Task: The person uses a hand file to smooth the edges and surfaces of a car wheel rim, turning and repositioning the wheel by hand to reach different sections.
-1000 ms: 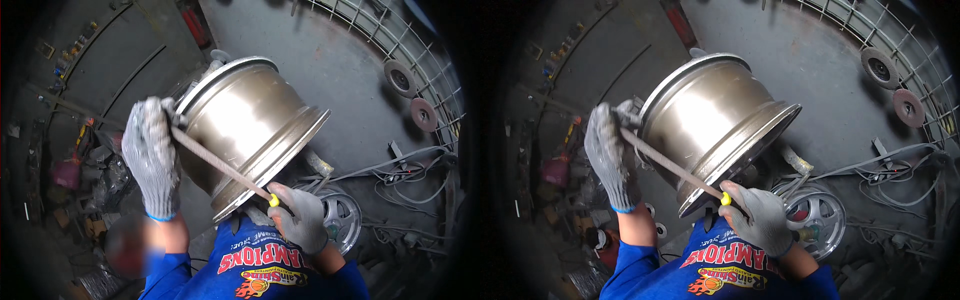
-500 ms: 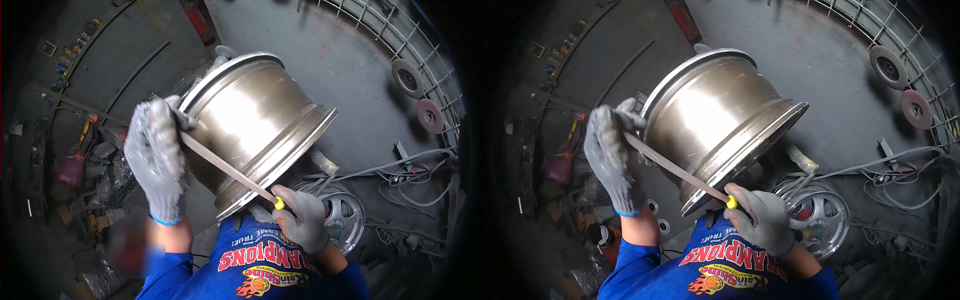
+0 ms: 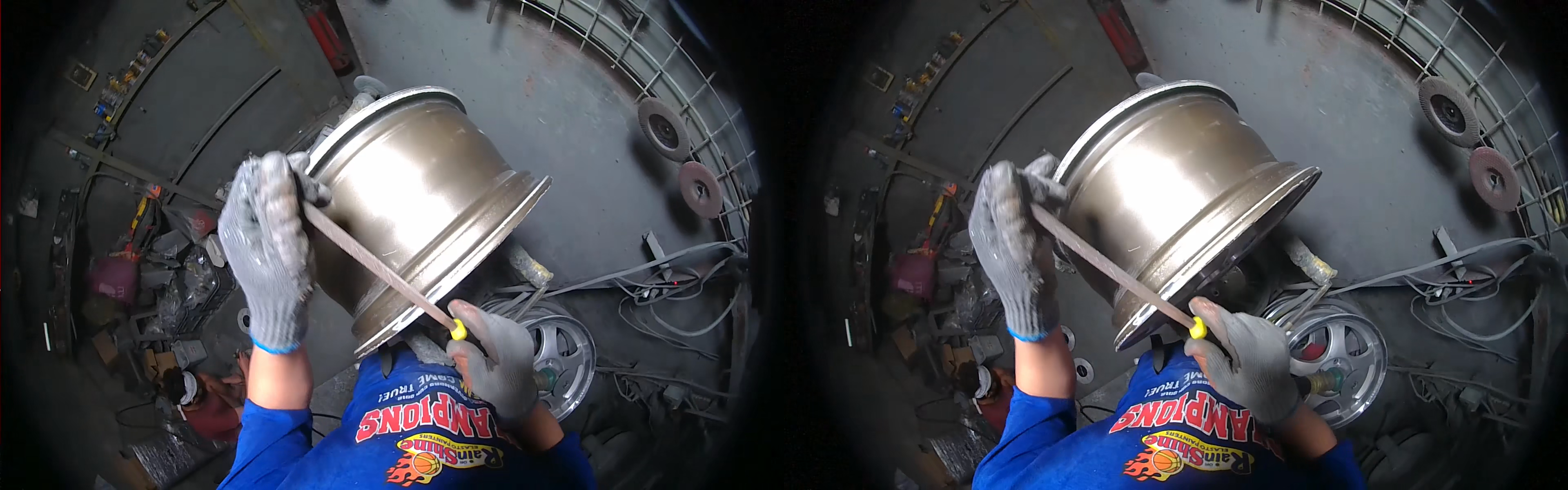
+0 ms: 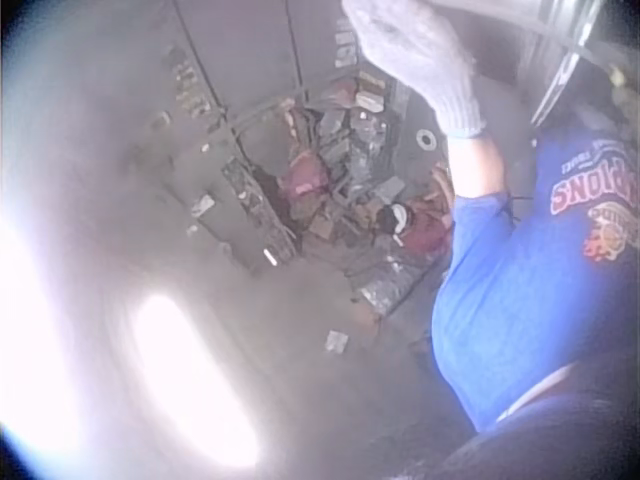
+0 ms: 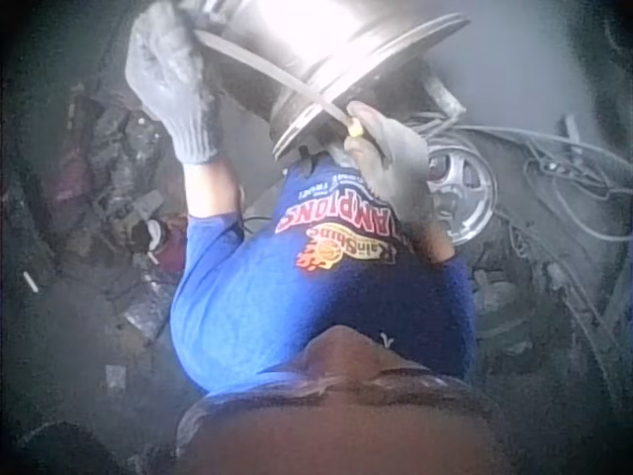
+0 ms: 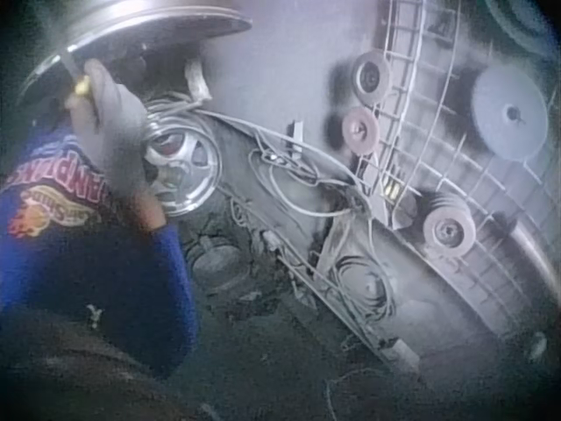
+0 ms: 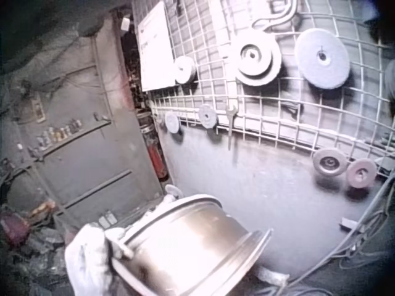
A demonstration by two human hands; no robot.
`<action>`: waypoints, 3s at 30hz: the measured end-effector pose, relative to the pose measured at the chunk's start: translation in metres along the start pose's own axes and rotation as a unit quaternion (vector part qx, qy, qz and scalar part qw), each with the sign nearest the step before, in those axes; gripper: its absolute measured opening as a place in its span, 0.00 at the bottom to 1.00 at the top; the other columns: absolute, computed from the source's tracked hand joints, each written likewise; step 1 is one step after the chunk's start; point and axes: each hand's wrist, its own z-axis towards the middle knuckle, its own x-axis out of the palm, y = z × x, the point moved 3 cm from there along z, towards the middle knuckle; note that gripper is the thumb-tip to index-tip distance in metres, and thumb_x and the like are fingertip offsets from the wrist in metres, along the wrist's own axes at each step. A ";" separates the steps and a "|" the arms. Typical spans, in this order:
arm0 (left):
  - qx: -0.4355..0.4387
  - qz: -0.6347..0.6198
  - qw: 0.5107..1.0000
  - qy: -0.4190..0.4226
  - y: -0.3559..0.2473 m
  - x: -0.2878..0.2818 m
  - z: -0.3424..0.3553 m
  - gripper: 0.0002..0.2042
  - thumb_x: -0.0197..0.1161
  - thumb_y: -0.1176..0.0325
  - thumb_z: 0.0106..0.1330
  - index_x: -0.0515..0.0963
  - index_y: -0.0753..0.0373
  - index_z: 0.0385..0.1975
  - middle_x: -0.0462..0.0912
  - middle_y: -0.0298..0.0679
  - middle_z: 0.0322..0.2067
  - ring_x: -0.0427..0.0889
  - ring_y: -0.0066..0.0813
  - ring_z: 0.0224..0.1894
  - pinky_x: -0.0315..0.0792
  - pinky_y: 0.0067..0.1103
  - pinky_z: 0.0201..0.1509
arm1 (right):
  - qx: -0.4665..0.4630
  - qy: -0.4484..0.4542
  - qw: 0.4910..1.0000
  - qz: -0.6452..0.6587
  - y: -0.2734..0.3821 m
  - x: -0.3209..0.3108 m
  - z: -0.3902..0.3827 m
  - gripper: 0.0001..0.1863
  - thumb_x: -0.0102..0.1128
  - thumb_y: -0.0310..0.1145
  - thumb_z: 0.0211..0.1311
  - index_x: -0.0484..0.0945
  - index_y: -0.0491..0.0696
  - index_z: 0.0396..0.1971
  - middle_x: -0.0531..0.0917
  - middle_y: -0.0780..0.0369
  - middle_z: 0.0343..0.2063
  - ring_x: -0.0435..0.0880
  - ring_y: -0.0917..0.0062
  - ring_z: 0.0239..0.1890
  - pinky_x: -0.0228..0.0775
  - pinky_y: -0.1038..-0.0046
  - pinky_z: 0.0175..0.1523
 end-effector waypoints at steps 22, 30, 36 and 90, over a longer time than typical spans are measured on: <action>0.038 -0.009 0.997 0.073 -0.010 0.019 -0.070 0.09 0.65 0.68 0.75 0.85 0.68 0.40 0.86 0.51 0.40 0.86 0.46 0.52 0.76 0.37 0.63 | 0.007 0.028 0.997 -0.070 -0.049 -0.008 -0.073 0.29 0.76 0.29 0.48 0.85 0.46 0.55 0.91 0.55 0.39 0.90 0.60 0.31 0.81 0.66 0.36; 0.027 -0.015 0.999 -0.005 -0.001 0.008 -0.014 0.23 0.56 0.54 0.84 0.85 0.72 0.43 0.86 0.38 0.31 0.82 0.20 0.35 0.76 0.22 0.45 | 0.027 -0.002 0.999 -0.028 -0.004 0.001 -0.013 0.25 0.73 0.29 0.54 0.86 0.44 0.55 0.91 0.52 0.43 0.90 0.58 0.34 0.82 0.64 0.39; 0.086 0.020 0.992 0.092 -0.002 0.016 -0.073 0.21 0.56 0.54 0.82 0.87 0.65 0.37 0.88 0.42 0.35 0.83 0.36 0.56 0.70 0.35 0.69 | 0.029 0.048 0.996 -0.071 -0.046 -0.012 -0.079 0.24 0.73 0.31 0.57 0.86 0.43 0.54 0.91 0.52 0.41 0.90 0.58 0.32 0.82 0.62 0.37; 0.004 -0.011 1.000 -0.006 0.002 0.002 -0.043 0.13 0.63 0.65 0.77 0.83 0.71 0.41 0.84 0.44 0.33 0.85 0.30 0.40 0.79 0.28 0.50 | -0.017 -0.012 0.999 -0.047 -0.022 0.001 -0.028 0.26 0.73 0.29 0.49 0.87 0.42 0.53 0.90 0.53 0.38 0.87 0.61 0.27 0.79 0.66 0.34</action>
